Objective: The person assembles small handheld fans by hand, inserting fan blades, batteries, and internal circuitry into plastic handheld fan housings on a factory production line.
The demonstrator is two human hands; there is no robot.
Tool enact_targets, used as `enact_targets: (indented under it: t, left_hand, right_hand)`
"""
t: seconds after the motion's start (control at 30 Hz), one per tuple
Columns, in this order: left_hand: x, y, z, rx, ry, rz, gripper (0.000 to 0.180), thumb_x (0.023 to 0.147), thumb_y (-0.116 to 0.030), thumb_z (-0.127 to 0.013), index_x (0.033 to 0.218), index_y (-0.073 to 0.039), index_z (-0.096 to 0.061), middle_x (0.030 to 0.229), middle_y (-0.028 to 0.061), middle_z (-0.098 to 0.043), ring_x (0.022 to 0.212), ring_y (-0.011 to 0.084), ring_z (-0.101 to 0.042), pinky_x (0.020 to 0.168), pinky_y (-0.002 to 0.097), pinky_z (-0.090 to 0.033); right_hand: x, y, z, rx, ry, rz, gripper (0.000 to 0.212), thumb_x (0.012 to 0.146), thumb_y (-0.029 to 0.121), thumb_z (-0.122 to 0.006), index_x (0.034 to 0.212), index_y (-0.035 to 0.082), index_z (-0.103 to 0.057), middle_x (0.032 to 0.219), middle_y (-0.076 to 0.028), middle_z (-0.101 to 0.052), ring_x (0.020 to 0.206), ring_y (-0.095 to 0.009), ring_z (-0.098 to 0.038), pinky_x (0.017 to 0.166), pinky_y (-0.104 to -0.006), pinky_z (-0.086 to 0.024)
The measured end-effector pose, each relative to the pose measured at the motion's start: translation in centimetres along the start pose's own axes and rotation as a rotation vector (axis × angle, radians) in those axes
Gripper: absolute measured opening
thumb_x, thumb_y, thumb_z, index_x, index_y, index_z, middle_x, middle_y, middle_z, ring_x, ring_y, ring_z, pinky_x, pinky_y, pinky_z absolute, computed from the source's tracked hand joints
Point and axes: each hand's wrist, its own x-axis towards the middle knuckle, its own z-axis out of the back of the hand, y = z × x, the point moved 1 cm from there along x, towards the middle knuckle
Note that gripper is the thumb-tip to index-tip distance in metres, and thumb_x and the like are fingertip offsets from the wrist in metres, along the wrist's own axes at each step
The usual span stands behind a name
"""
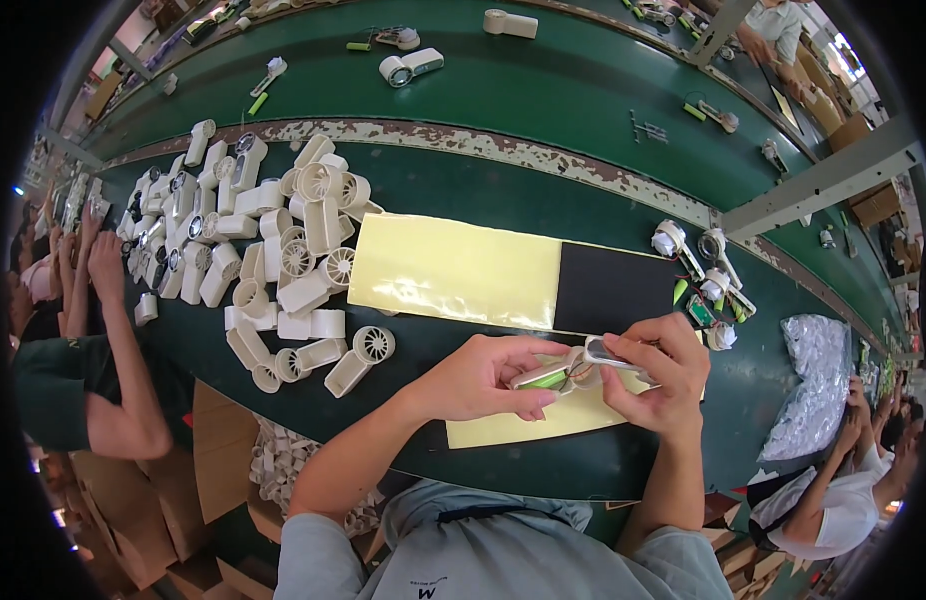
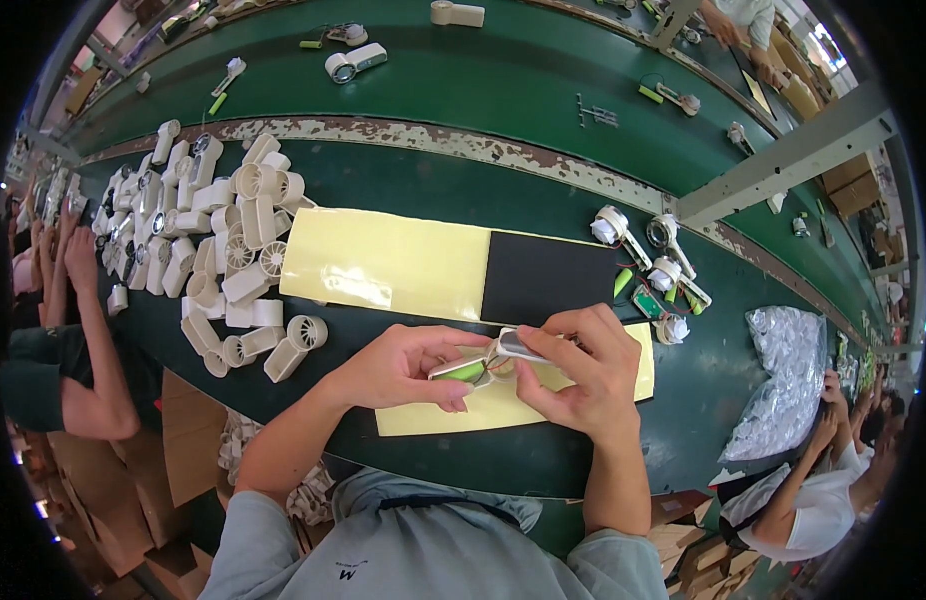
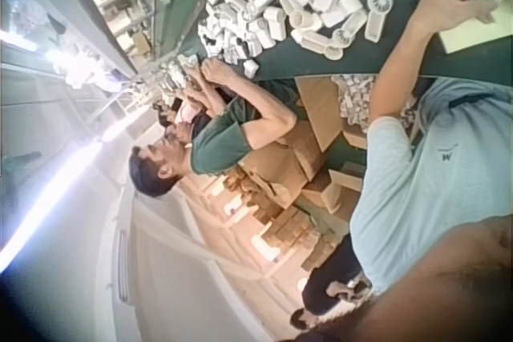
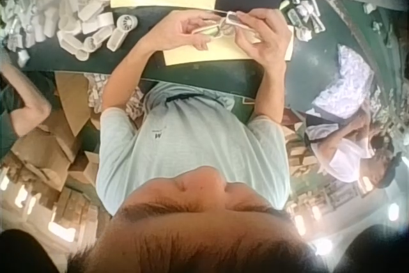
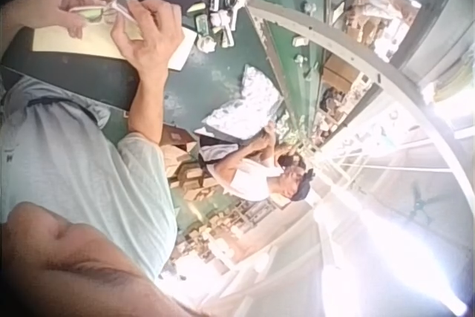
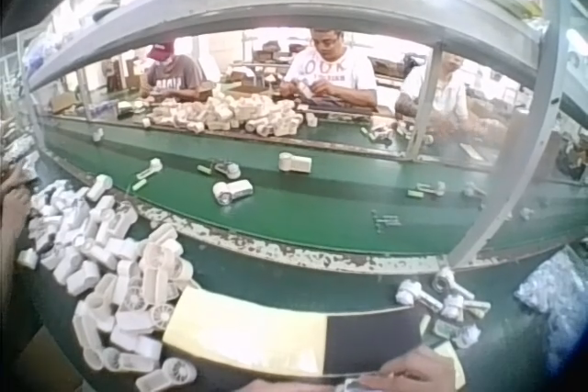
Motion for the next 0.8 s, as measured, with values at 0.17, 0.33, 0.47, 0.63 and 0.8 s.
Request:
enact_targets:
  t: [0.17, 0.33, 0.47, 0.63, 0.8]
  left_hand:
    - [0.0, 0.0, -0.1, -0.003, -0.008, 0.038, 0.053, 0.101, -0.017, -0.07, 0.149, -0.004, -0.051, 0.113, 0.0131, -0.071, 0.086, 0.0146, -0.073, 0.078, 0.029, -0.062]
    - [0.2, -0.1, -0.1, -0.036, 0.018, 0.085, 0.05, 0.1, -0.01, -0.068, 0.147, -0.001, -0.052, 0.118, 0.0134, -0.07, 0.09, 0.0174, -0.075, 0.08, 0.0294, -0.063]
    - [0.1, 0.4, 0.0, -0.046, -0.01, 0.083, 0.047, 0.101, -0.009, -0.066, 0.145, -0.001, -0.052, 0.112, 0.0122, -0.07, 0.088, 0.0166, -0.075, 0.078, 0.0288, -0.063]
    - [0.0, 0.4, 0.6, 0.072, -0.137, 0.071, 0.044, 0.102, -0.006, -0.061, 0.145, -0.001, -0.052, 0.098, 0.0087, -0.07, 0.078, 0.0141, -0.073, 0.07, 0.0272, -0.062]
    - [0.6, 0.3, 2.1, 0.016, -0.195, -0.009, 0.043, 0.103, -0.005, -0.06, 0.145, -0.003, -0.055, 0.097, 0.0063, -0.07, 0.075, 0.0116, -0.071, 0.068, 0.0257, -0.061]
  right_hand:
    - [0.2, 0.3, 0.0, 0.064, 0.004, 0.044, 0.034, 0.062, 0.011, -0.085, 0.095, 0.01, -0.08, 0.085, -0.004, -0.067, 0.068, -0.019, -0.059, 0.055, -0.0292, -0.047]
    - [0.0, -0.1, -0.1, 0.099, 0.026, 0.016, 0.032, 0.064, 0.011, -0.085, 0.095, 0.01, -0.08, 0.084, -0.004, -0.067, 0.068, -0.019, -0.059, 0.056, -0.0292, -0.046]
    - [-0.1, -0.4, -0.8, 0.103, 0.072, -0.053, 0.033, 0.068, 0.011, -0.085, 0.1, 0.006, -0.079, 0.091, -0.007, -0.067, 0.075, -0.022, -0.063, 0.062, -0.0307, -0.05]
    - [0.2, -0.3, -1.7, 0.074, 0.039, -0.232, 0.038, 0.078, 0.006, -0.084, 0.114, 0.002, -0.074, 0.107, -0.013, -0.067, 0.092, -0.027, -0.068, 0.075, -0.0338, -0.055]
    - [-2.1, 4.6, -3.4, 0.026, -0.068, 0.002, 0.02, 0.081, -0.004, -0.073, 0.1, 0.002, -0.069, 0.095, -0.016, -0.066, 0.083, -0.03, -0.065, 0.072, -0.039, -0.053]
